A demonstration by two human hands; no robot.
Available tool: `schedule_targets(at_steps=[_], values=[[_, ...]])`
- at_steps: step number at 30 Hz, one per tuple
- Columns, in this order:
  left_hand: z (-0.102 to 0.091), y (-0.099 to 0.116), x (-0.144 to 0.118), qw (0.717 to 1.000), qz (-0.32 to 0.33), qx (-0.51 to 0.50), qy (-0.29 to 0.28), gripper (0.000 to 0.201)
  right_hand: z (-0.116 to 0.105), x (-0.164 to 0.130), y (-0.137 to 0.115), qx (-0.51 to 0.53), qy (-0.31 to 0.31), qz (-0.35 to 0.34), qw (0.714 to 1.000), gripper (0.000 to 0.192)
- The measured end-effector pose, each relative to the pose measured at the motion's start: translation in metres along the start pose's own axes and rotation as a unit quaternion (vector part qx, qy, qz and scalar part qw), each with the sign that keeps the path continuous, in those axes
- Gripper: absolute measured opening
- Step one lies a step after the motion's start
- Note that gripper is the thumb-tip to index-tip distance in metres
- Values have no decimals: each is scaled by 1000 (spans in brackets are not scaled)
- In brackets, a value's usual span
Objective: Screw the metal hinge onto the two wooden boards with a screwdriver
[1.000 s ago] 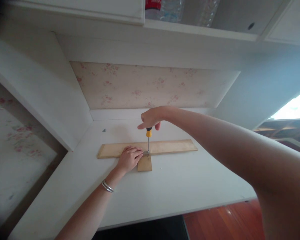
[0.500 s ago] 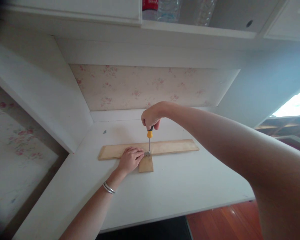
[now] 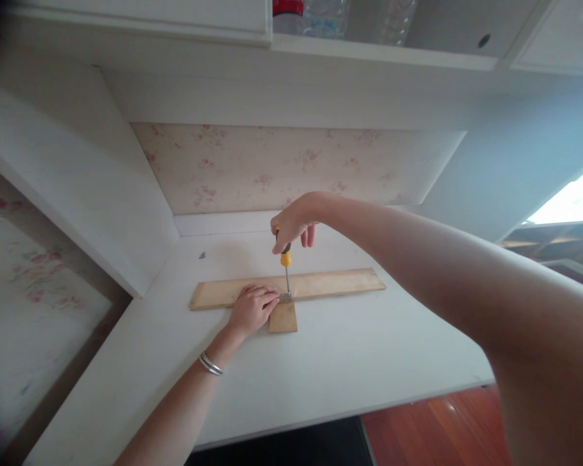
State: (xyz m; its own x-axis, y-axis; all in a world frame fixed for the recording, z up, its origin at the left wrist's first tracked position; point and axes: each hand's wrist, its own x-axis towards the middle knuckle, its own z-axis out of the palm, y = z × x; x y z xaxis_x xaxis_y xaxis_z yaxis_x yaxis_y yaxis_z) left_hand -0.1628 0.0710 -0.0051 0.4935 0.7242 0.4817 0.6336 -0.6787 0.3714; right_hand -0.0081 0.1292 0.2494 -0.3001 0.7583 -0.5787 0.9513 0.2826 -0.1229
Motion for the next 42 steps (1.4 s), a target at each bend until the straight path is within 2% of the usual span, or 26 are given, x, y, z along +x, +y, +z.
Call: schedule_targets(at_steps=[2,5,8,9,12,15,17,19,23,26,29,30,33,36,37,40,42], values=[[0,0,0,1000,-1,-1,0,22,0,0,-1,-23,9,20,1000,45],[0,0,0,1000,1,-3,1,22,-1,-1,-1,-40,17,2,999,39],[-1,0,0,1000,3,-3,-1,22,-1,0,0,-15,5,-14,1000,66],[-1,0,0,1000,2,-3,-1,22,-1,1,0,-14,3,-7,1000,68],[-1,1,0,1000,0,-1,-1,22,0,4,-1,-48,12,31,998,54],[0,1,1,1000,-1,-2,-1,21,0,3,-2,-56,14,14,998,44],[0,1,1,1000,-1,-2,-1,20,0,0,-3,-28,1,-3,1000,58],[0,1,1,1000,-1,-3,0,20,0,-2,-4,-6,-7,15,1000,70],[0,1,0,1000,-2,-5,4,21,-1,0,-4,-16,11,72,997,56],[0,1,0,1000,0,-7,1,21,0,1,-3,-20,19,41,999,44],[1,0,1,1000,-3,-10,-3,21,2,0,-3,2,34,12,999,70],[1,0,1,1000,-4,-9,-3,21,3,0,-3,5,40,17,999,74],[1,0,1,1000,-4,-8,-3,22,3,3,-3,-30,47,56,997,56],[1,0,1,1000,-2,-7,-3,22,2,5,0,-58,51,42,996,42],[1,-1,0,1000,-3,-7,-2,22,2,5,1,-53,54,25,997,44],[2,-1,0,1000,-4,-5,0,22,3,3,2,-26,61,-3,998,71],[2,-1,0,1000,-4,-5,1,22,3,3,0,-30,65,20,997,65]])
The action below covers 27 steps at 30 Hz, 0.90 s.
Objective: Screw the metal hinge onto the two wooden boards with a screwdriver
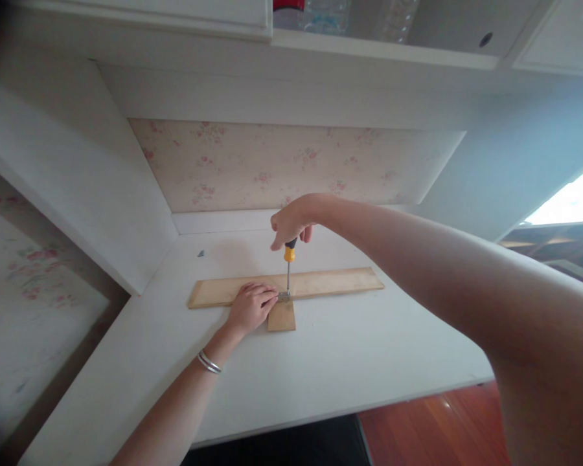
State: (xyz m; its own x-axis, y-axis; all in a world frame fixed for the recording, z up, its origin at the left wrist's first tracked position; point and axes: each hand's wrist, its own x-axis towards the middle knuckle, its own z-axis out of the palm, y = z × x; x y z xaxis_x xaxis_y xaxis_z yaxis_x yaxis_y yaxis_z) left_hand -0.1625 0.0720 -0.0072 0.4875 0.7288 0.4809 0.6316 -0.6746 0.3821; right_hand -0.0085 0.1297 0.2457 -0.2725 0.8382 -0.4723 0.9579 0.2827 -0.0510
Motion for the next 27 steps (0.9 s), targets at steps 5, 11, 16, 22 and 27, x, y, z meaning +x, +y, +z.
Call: schedule_targets(at_steps=[5,11,16,22,27], values=[[-1,0,0,1000,3,0,-3,23,-1,2,0,-36,-10,2,999,37],[0,1,0,1000,1,1,3,22,2,0,-2,19,-30,3,999,67],[-1,2,1,1000,1,1,-1,22,0,2,-2,-41,-32,6,999,38],[-2,2,0,1000,-3,1,-2,23,2,0,-2,6,-21,-8,1000,54],[-3,4,1,1000,-5,0,4,21,0,0,1,-54,-7,-37,998,28]])
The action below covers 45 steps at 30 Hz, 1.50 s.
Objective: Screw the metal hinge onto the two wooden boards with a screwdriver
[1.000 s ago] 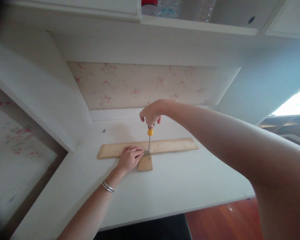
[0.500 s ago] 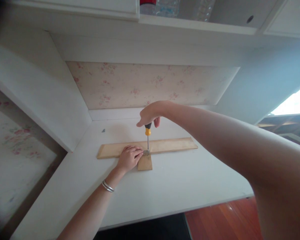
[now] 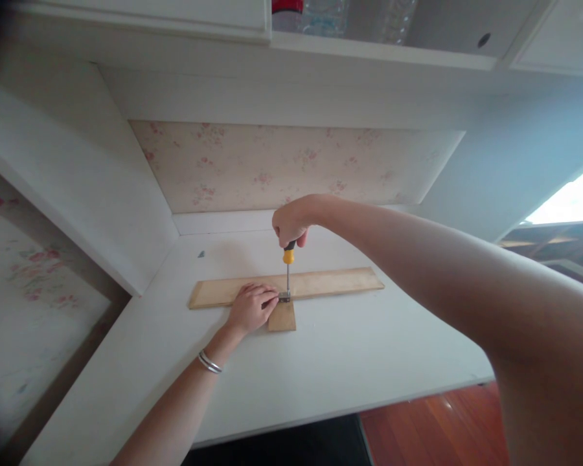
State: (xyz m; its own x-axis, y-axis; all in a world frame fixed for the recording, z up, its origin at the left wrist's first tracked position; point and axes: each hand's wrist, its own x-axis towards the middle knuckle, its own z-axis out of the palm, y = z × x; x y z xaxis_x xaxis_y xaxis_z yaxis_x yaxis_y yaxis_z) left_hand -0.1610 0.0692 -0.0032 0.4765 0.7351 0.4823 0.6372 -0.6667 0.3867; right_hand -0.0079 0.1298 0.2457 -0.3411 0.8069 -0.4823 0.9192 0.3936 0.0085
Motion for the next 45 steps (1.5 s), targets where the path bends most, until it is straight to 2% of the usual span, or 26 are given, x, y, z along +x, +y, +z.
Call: schedule_targets(at_steps=[6,12,15,19,21,23,26,28,29,31,34,38,45], values=[[0,3,1,1000,0,1,1,22,-4,-17,8,-37,68,-108,991,34],[1,6,3,1000,-7,13,-3,23,0,-39,38,0,160,-115,980,31],[1,8,5,1000,-7,17,-4,23,19,-54,59,34,207,-91,974,30],[2,11,7,1000,0,25,-10,23,73,-72,88,147,256,-37,955,29],[1,12,8,999,4,31,-13,23,110,-77,101,257,284,-15,924,29],[1,15,10,999,10,39,-11,24,151,-79,111,387,303,17,871,33],[-3,23,19,997,48,52,-26,26,209,-78,118,573,325,39,751,41],[-6,29,29,992,96,56,-57,27,242,-77,117,647,353,30,676,41],[-8,32,34,988,122,59,-78,27,256,-77,115,678,354,35,644,41],[-10,36,46,977,162,70,-118,27,276,-78,110,716,351,47,602,41],[-11,36,60,965,183,90,-162,28,294,-83,101,732,359,62,576,41],[-8,32,71,960,190,87,-184,25,304,-90,93,736,374,88,557,42],[-2,29,80,956,187,93,-208,19,322,-101,81,742,368,112,549,46]])
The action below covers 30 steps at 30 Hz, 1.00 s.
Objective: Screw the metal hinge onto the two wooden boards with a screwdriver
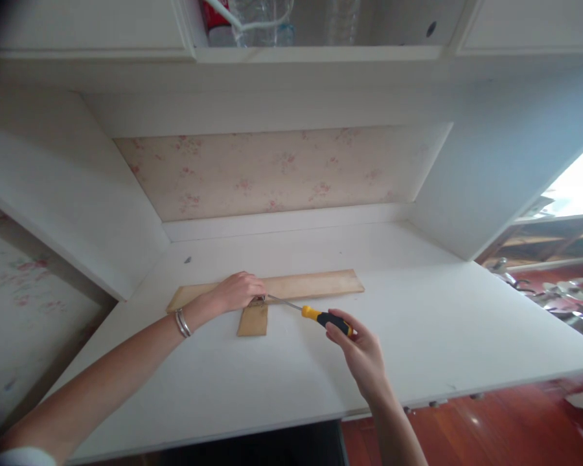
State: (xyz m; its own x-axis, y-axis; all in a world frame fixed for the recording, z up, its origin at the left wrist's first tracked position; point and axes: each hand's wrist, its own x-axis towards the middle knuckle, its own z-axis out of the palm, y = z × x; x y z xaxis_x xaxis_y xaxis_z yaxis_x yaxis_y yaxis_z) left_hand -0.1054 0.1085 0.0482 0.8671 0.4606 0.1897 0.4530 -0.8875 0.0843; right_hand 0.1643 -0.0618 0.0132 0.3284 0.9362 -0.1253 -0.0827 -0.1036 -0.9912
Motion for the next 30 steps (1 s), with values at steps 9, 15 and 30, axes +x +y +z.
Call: schedule_targets(at_steps=[9,15,30], values=[[-4,4,9,997,-43,41,-55,25,4,-6,6,7,4,25,1000,45],[-7,11,8,993,-108,35,-9,31,7,-10,11,29,11,25,999,42],[-23,-117,-125,884,-445,-2,144,28,44,-12,10,314,25,163,935,27]])
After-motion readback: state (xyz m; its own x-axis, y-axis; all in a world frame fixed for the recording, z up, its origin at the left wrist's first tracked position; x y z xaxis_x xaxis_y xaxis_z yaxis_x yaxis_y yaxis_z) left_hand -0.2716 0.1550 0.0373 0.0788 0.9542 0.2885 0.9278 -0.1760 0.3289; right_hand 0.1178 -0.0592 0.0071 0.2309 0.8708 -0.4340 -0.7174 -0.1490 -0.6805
